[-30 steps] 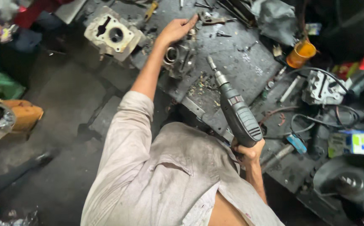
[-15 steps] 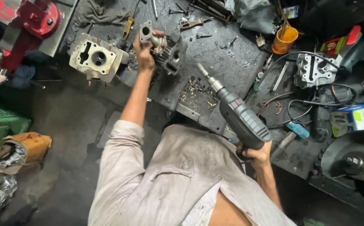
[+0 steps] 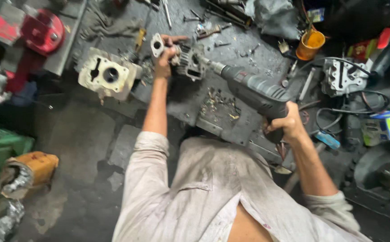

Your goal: The person uses a hammer and chisel to chip away material from a metal engine block, then uses a power drill to bore into the same block. The person also handles a small metal pin and a screwdriver during the process.

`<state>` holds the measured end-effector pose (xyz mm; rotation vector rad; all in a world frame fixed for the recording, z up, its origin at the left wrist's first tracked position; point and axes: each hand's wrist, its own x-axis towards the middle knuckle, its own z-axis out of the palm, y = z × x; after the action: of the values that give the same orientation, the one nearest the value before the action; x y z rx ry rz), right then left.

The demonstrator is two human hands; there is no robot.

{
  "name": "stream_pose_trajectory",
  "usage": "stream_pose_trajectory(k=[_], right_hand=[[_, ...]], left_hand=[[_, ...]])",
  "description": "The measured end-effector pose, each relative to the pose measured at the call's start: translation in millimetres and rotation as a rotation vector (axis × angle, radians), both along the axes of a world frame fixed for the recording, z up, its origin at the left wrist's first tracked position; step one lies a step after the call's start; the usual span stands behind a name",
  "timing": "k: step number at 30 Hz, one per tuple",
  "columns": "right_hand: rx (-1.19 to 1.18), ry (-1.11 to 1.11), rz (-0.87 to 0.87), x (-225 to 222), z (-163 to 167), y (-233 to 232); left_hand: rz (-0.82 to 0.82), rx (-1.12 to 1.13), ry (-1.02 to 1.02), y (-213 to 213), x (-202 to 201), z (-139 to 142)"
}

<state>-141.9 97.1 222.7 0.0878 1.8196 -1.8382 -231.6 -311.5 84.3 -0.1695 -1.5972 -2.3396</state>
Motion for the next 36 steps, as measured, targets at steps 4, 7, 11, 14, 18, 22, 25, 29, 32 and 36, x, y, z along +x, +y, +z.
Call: stream_pose_trajectory(k=[4,7,11,14,18,22,25,29,32,36], right_hand=[[0.35,0.241,0.117,-52.3,23.3,-21.3],[0.431,0.232,0.053,-79.1,27.7,-42.1],[0.199,0.087,-0.049,-100.0,47.2,-43.3],[0.089,0.082,-0.016,-94.9,71.2,-23.3],[0.073,0.051,0.101,-85.2,89.1,-4.8],[0.119,-0.035,0.148,-85.8,83.2,-12.7],[0.278,0.119,0.34,-92.1,77.0,-20.9],[0.282,-0.031,0.259,-111.7,72.3,-18.8],[0.343,-0.01,0.382,-149.1,69.3,-12.6],[0.527,0.095,0.563,-202.5,69.9,-20.2]], left_hand=[[-0.038,0.117,-0.015,5.4,-6.9,1.8],[0.037,-0.084,-0.037,8.3,2.0,-3.7],[0.192,-0.158,-0.052,10.6,8.4,-13.6],[0.24,-0.168,-0.111,11.3,4.3,-19.3],[0.136,-0.014,-0.144,9.8,2.0,-17.2],[0.156,-0.329,0.015,4.2,2.5,-11.2],[0.191,-0.312,0.019,3.6,3.7,-9.7],[0.198,-0.304,-0.037,7.4,5.6,-11.3],[0.22,-0.374,-0.044,9.8,6.1,-12.2],[0.22,-0.379,-0.015,9.9,5.6,-11.6]])
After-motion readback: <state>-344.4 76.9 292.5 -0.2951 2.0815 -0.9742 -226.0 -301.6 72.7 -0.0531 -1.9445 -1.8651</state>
